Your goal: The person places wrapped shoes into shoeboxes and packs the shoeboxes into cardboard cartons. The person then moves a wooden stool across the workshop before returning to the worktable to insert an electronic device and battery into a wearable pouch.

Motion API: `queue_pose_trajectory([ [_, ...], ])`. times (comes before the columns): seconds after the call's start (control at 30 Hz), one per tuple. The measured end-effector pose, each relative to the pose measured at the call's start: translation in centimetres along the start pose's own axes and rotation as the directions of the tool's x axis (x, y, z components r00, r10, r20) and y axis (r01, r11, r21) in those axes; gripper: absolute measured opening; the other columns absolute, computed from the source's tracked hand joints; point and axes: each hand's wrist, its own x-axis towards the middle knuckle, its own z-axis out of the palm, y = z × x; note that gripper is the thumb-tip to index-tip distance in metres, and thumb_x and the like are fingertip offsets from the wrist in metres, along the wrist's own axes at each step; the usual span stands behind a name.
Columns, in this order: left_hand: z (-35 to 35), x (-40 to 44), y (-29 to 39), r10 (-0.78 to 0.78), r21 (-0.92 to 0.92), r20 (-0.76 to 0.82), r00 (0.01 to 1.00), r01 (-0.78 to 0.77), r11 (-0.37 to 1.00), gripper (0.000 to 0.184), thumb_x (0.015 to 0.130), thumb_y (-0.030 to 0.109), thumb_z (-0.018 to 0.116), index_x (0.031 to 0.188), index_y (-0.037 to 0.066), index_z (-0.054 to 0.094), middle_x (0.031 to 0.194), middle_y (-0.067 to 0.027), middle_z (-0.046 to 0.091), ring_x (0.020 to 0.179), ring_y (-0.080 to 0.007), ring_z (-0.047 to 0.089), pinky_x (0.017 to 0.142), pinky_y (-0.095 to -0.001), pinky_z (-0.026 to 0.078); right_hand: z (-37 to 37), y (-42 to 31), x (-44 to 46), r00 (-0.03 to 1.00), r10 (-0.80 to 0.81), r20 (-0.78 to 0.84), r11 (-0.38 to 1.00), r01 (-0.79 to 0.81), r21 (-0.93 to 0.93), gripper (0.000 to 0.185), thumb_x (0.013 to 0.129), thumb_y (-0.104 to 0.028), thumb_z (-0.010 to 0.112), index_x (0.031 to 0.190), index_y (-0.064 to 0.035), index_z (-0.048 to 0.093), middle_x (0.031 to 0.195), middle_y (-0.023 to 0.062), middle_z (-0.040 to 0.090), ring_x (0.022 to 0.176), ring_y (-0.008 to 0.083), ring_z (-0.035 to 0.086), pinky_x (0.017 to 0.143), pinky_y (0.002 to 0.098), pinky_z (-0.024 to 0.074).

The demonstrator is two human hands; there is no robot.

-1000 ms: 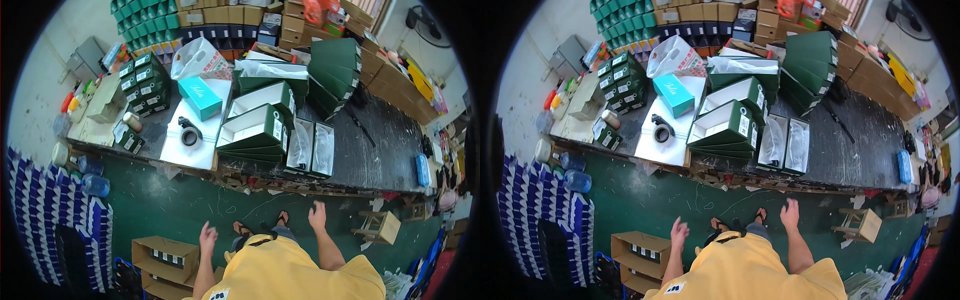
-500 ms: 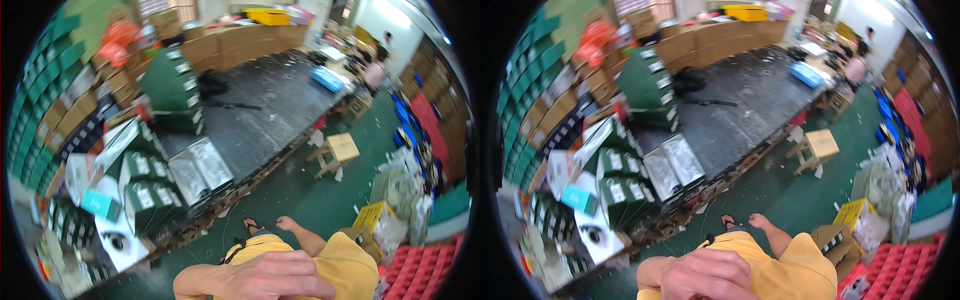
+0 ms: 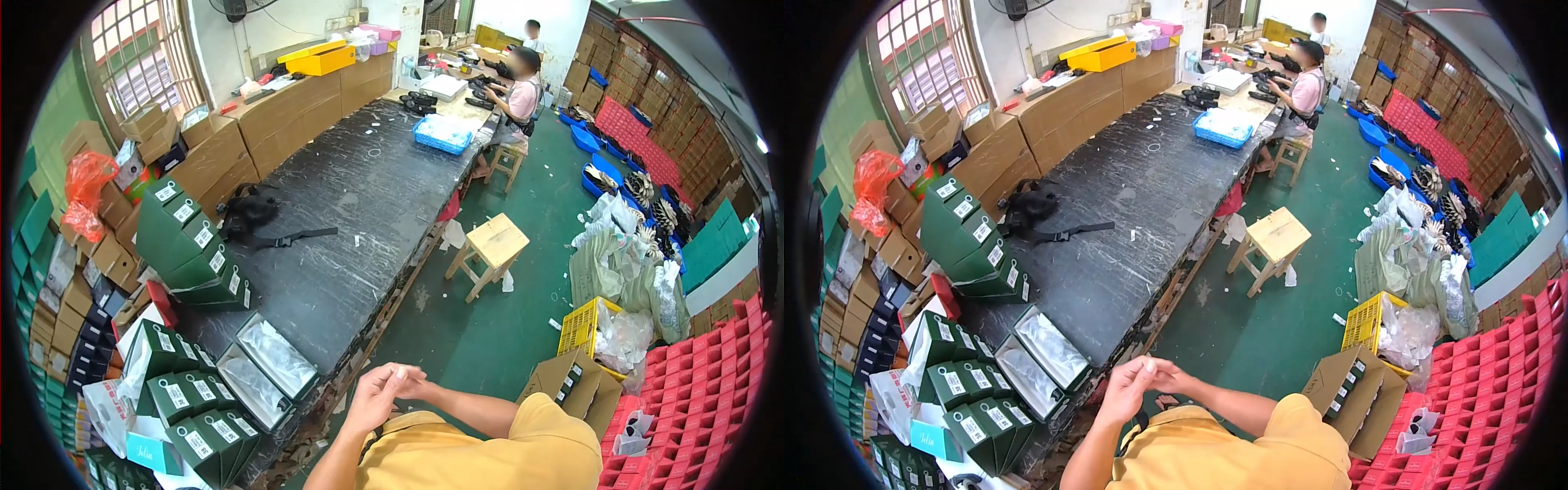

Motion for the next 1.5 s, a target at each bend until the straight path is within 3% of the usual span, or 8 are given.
queue_pose_trajectory([
  [0.07, -0.8, -0.1, -3.9, -0.207, -0.396, 0.036, 0.978, 0.204, 0.895, 0.038, 0.107, 0.025, 0.049, 0.134, -0.001, 0.057, 0.110, -0.0159, 0.070, 0.100, -0.0245, 0.071, 0.086, -0.0370, 0.060, 2.3, -5.1, 2.2, 0.936, 0.104, 0.336, 0.523, -0.338, 0.782, 0.064, 0.099, -0.056, 0.046, 0.130, -0.0006, 0.055, 0.126, 0.0192, 0.063, 0.118, 0.0286, 0.061, 0.101, 0.0345, 0.0475],
  [0.27, -5.4, -1.6, -9.5, -0.226, -0.330, -0.458, 0.860, 0.071, 0.941, 0.029, 0.105, 0.026, 0.053, 0.110, -0.002, 0.060, 0.082, -0.0147, 0.071, 0.066, -0.0243, 0.072, 0.060, -0.0354, 0.062, 5.1, -6.1, 5.0, 0.830, 0.163, 0.533, 0.234, -0.557, 0.797, 0.094, 0.095, -0.076, 0.033, 0.151, -0.0005, 0.040, 0.147, 0.0239, 0.049, 0.138, 0.0273, 0.048, 0.114, 0.0369, 0.0400],
  [0.33, -6.3, -2.3, -7.9, -0.161, -0.193, -0.587, 0.793, 0.056, 0.980, 0.025, 0.105, 0.022, 0.053, 0.105, -0.001, 0.061, 0.081, -0.0147, 0.070, 0.064, -0.0228, 0.071, 0.058, -0.0331, 0.062, 5.5, -4.2, 5.0, 0.810, 0.471, 0.350, 0.197, -0.483, 0.853, 0.073, 0.094, -0.073, 0.044, 0.110, -0.0059, 0.067, 0.086, 0.0045, 0.065, 0.085, 0.0152, 0.062, 0.084, 0.0318, 0.0500],
  [0.57, -6.5, -4.2, -7.3, 0.153, 0.240, -0.774, 0.614, 0.061, 0.969, 0.014, 0.099, 0.011, 0.061, 0.099, -0.002, 0.067, 0.074, -0.0102, 0.073, 0.065, -0.0144, 0.071, 0.058, -0.0284, 0.058, 7.1, -5.5, 6.6, 0.792, 0.442, 0.421, 0.368, -0.588, 0.720, 0.085, 0.099, -0.068, 0.038, 0.140, 0.0048, 0.049, 0.130, 0.0163, 0.063, 0.124, 0.0265, 0.058, 0.111, 0.0424, 0.0404],
  [0.83, -7.5, -13.0, -7.5, 0.413, 0.538, -0.783, 0.465, 0.175, 0.824, 0.014, 0.091, 0.014, 0.069, 0.100, 0.003, 0.070, 0.082, -0.0122, 0.073, 0.066, -0.0194, 0.071, 0.061, -0.0309, 0.057, 11.5, -6.3, 7.0, 0.681, 0.442, 0.583, 0.529, -0.723, 0.444, 0.057, 0.103, -0.048, 0.047, 0.127, 0.0025, 0.059, 0.132, 0.0167, 0.061, 0.122, 0.0265, 0.058, 0.106, 0.0432, 0.0450],
  [1.2, -7.2, -40.8, -20.5, -0.145, -0.197, -0.980, -0.134, 0.591, 0.782, 0.040, 0.089, 0.028, 0.068, 0.122, 0.005, 0.067, 0.101, -0.0152, 0.075, 0.094, -0.0331, 0.072, 0.086, -0.0413, 0.057, 16.7, 0.3, 10.1, 0.659, 0.698, 0.281, 0.710, -0.584, -0.394, 0.023, 0.098, -0.017, 0.060, 0.107, 0.0034, 0.067, 0.086, 0.0168, 0.074, 0.073, 0.0230, 0.073, 0.068, 0.0323, 0.0589],
  [1.4, -11.7, -52.9, -21.2, -0.103, -0.183, -0.977, -0.185, 0.491, 0.851, 0.038, 0.089, 0.028, 0.068, 0.120, 0.007, 0.068, 0.105, -0.0146, 0.075, 0.093, -0.0346, 0.072, 0.084, -0.0423, 0.058, 30.1, 4.0, 8.7, 0.512, 0.674, 0.533, 0.734, -0.390, -0.556, 0.018, 0.097, -0.001, 0.055, 0.110, 0.0035, 0.065, 0.102, 0.0159, 0.074, 0.086, 0.0210, 0.073, 0.078, 0.0316, 0.0579],
  [1.5, -16.5, -58.9, -16.3, -0.022, 0.070, -0.979, 0.204, 0.433, 0.899, 0.026, 0.093, 0.026, 0.067, 0.107, 0.004, 0.070, 0.092, -0.0107, 0.074, 0.079, -0.0226, 0.072, 0.072, -0.0353, 0.058, 43.9, 3.8, 6.2, 0.519, 0.536, 0.666, 0.841, -0.257, -0.477, 0.024, 0.098, -0.003, 0.058, 0.121, 0.0025, 0.063, 0.115, 0.0134, 0.071, 0.100, 0.0195, 0.070, 0.087, 0.0306, 0.0557],
])
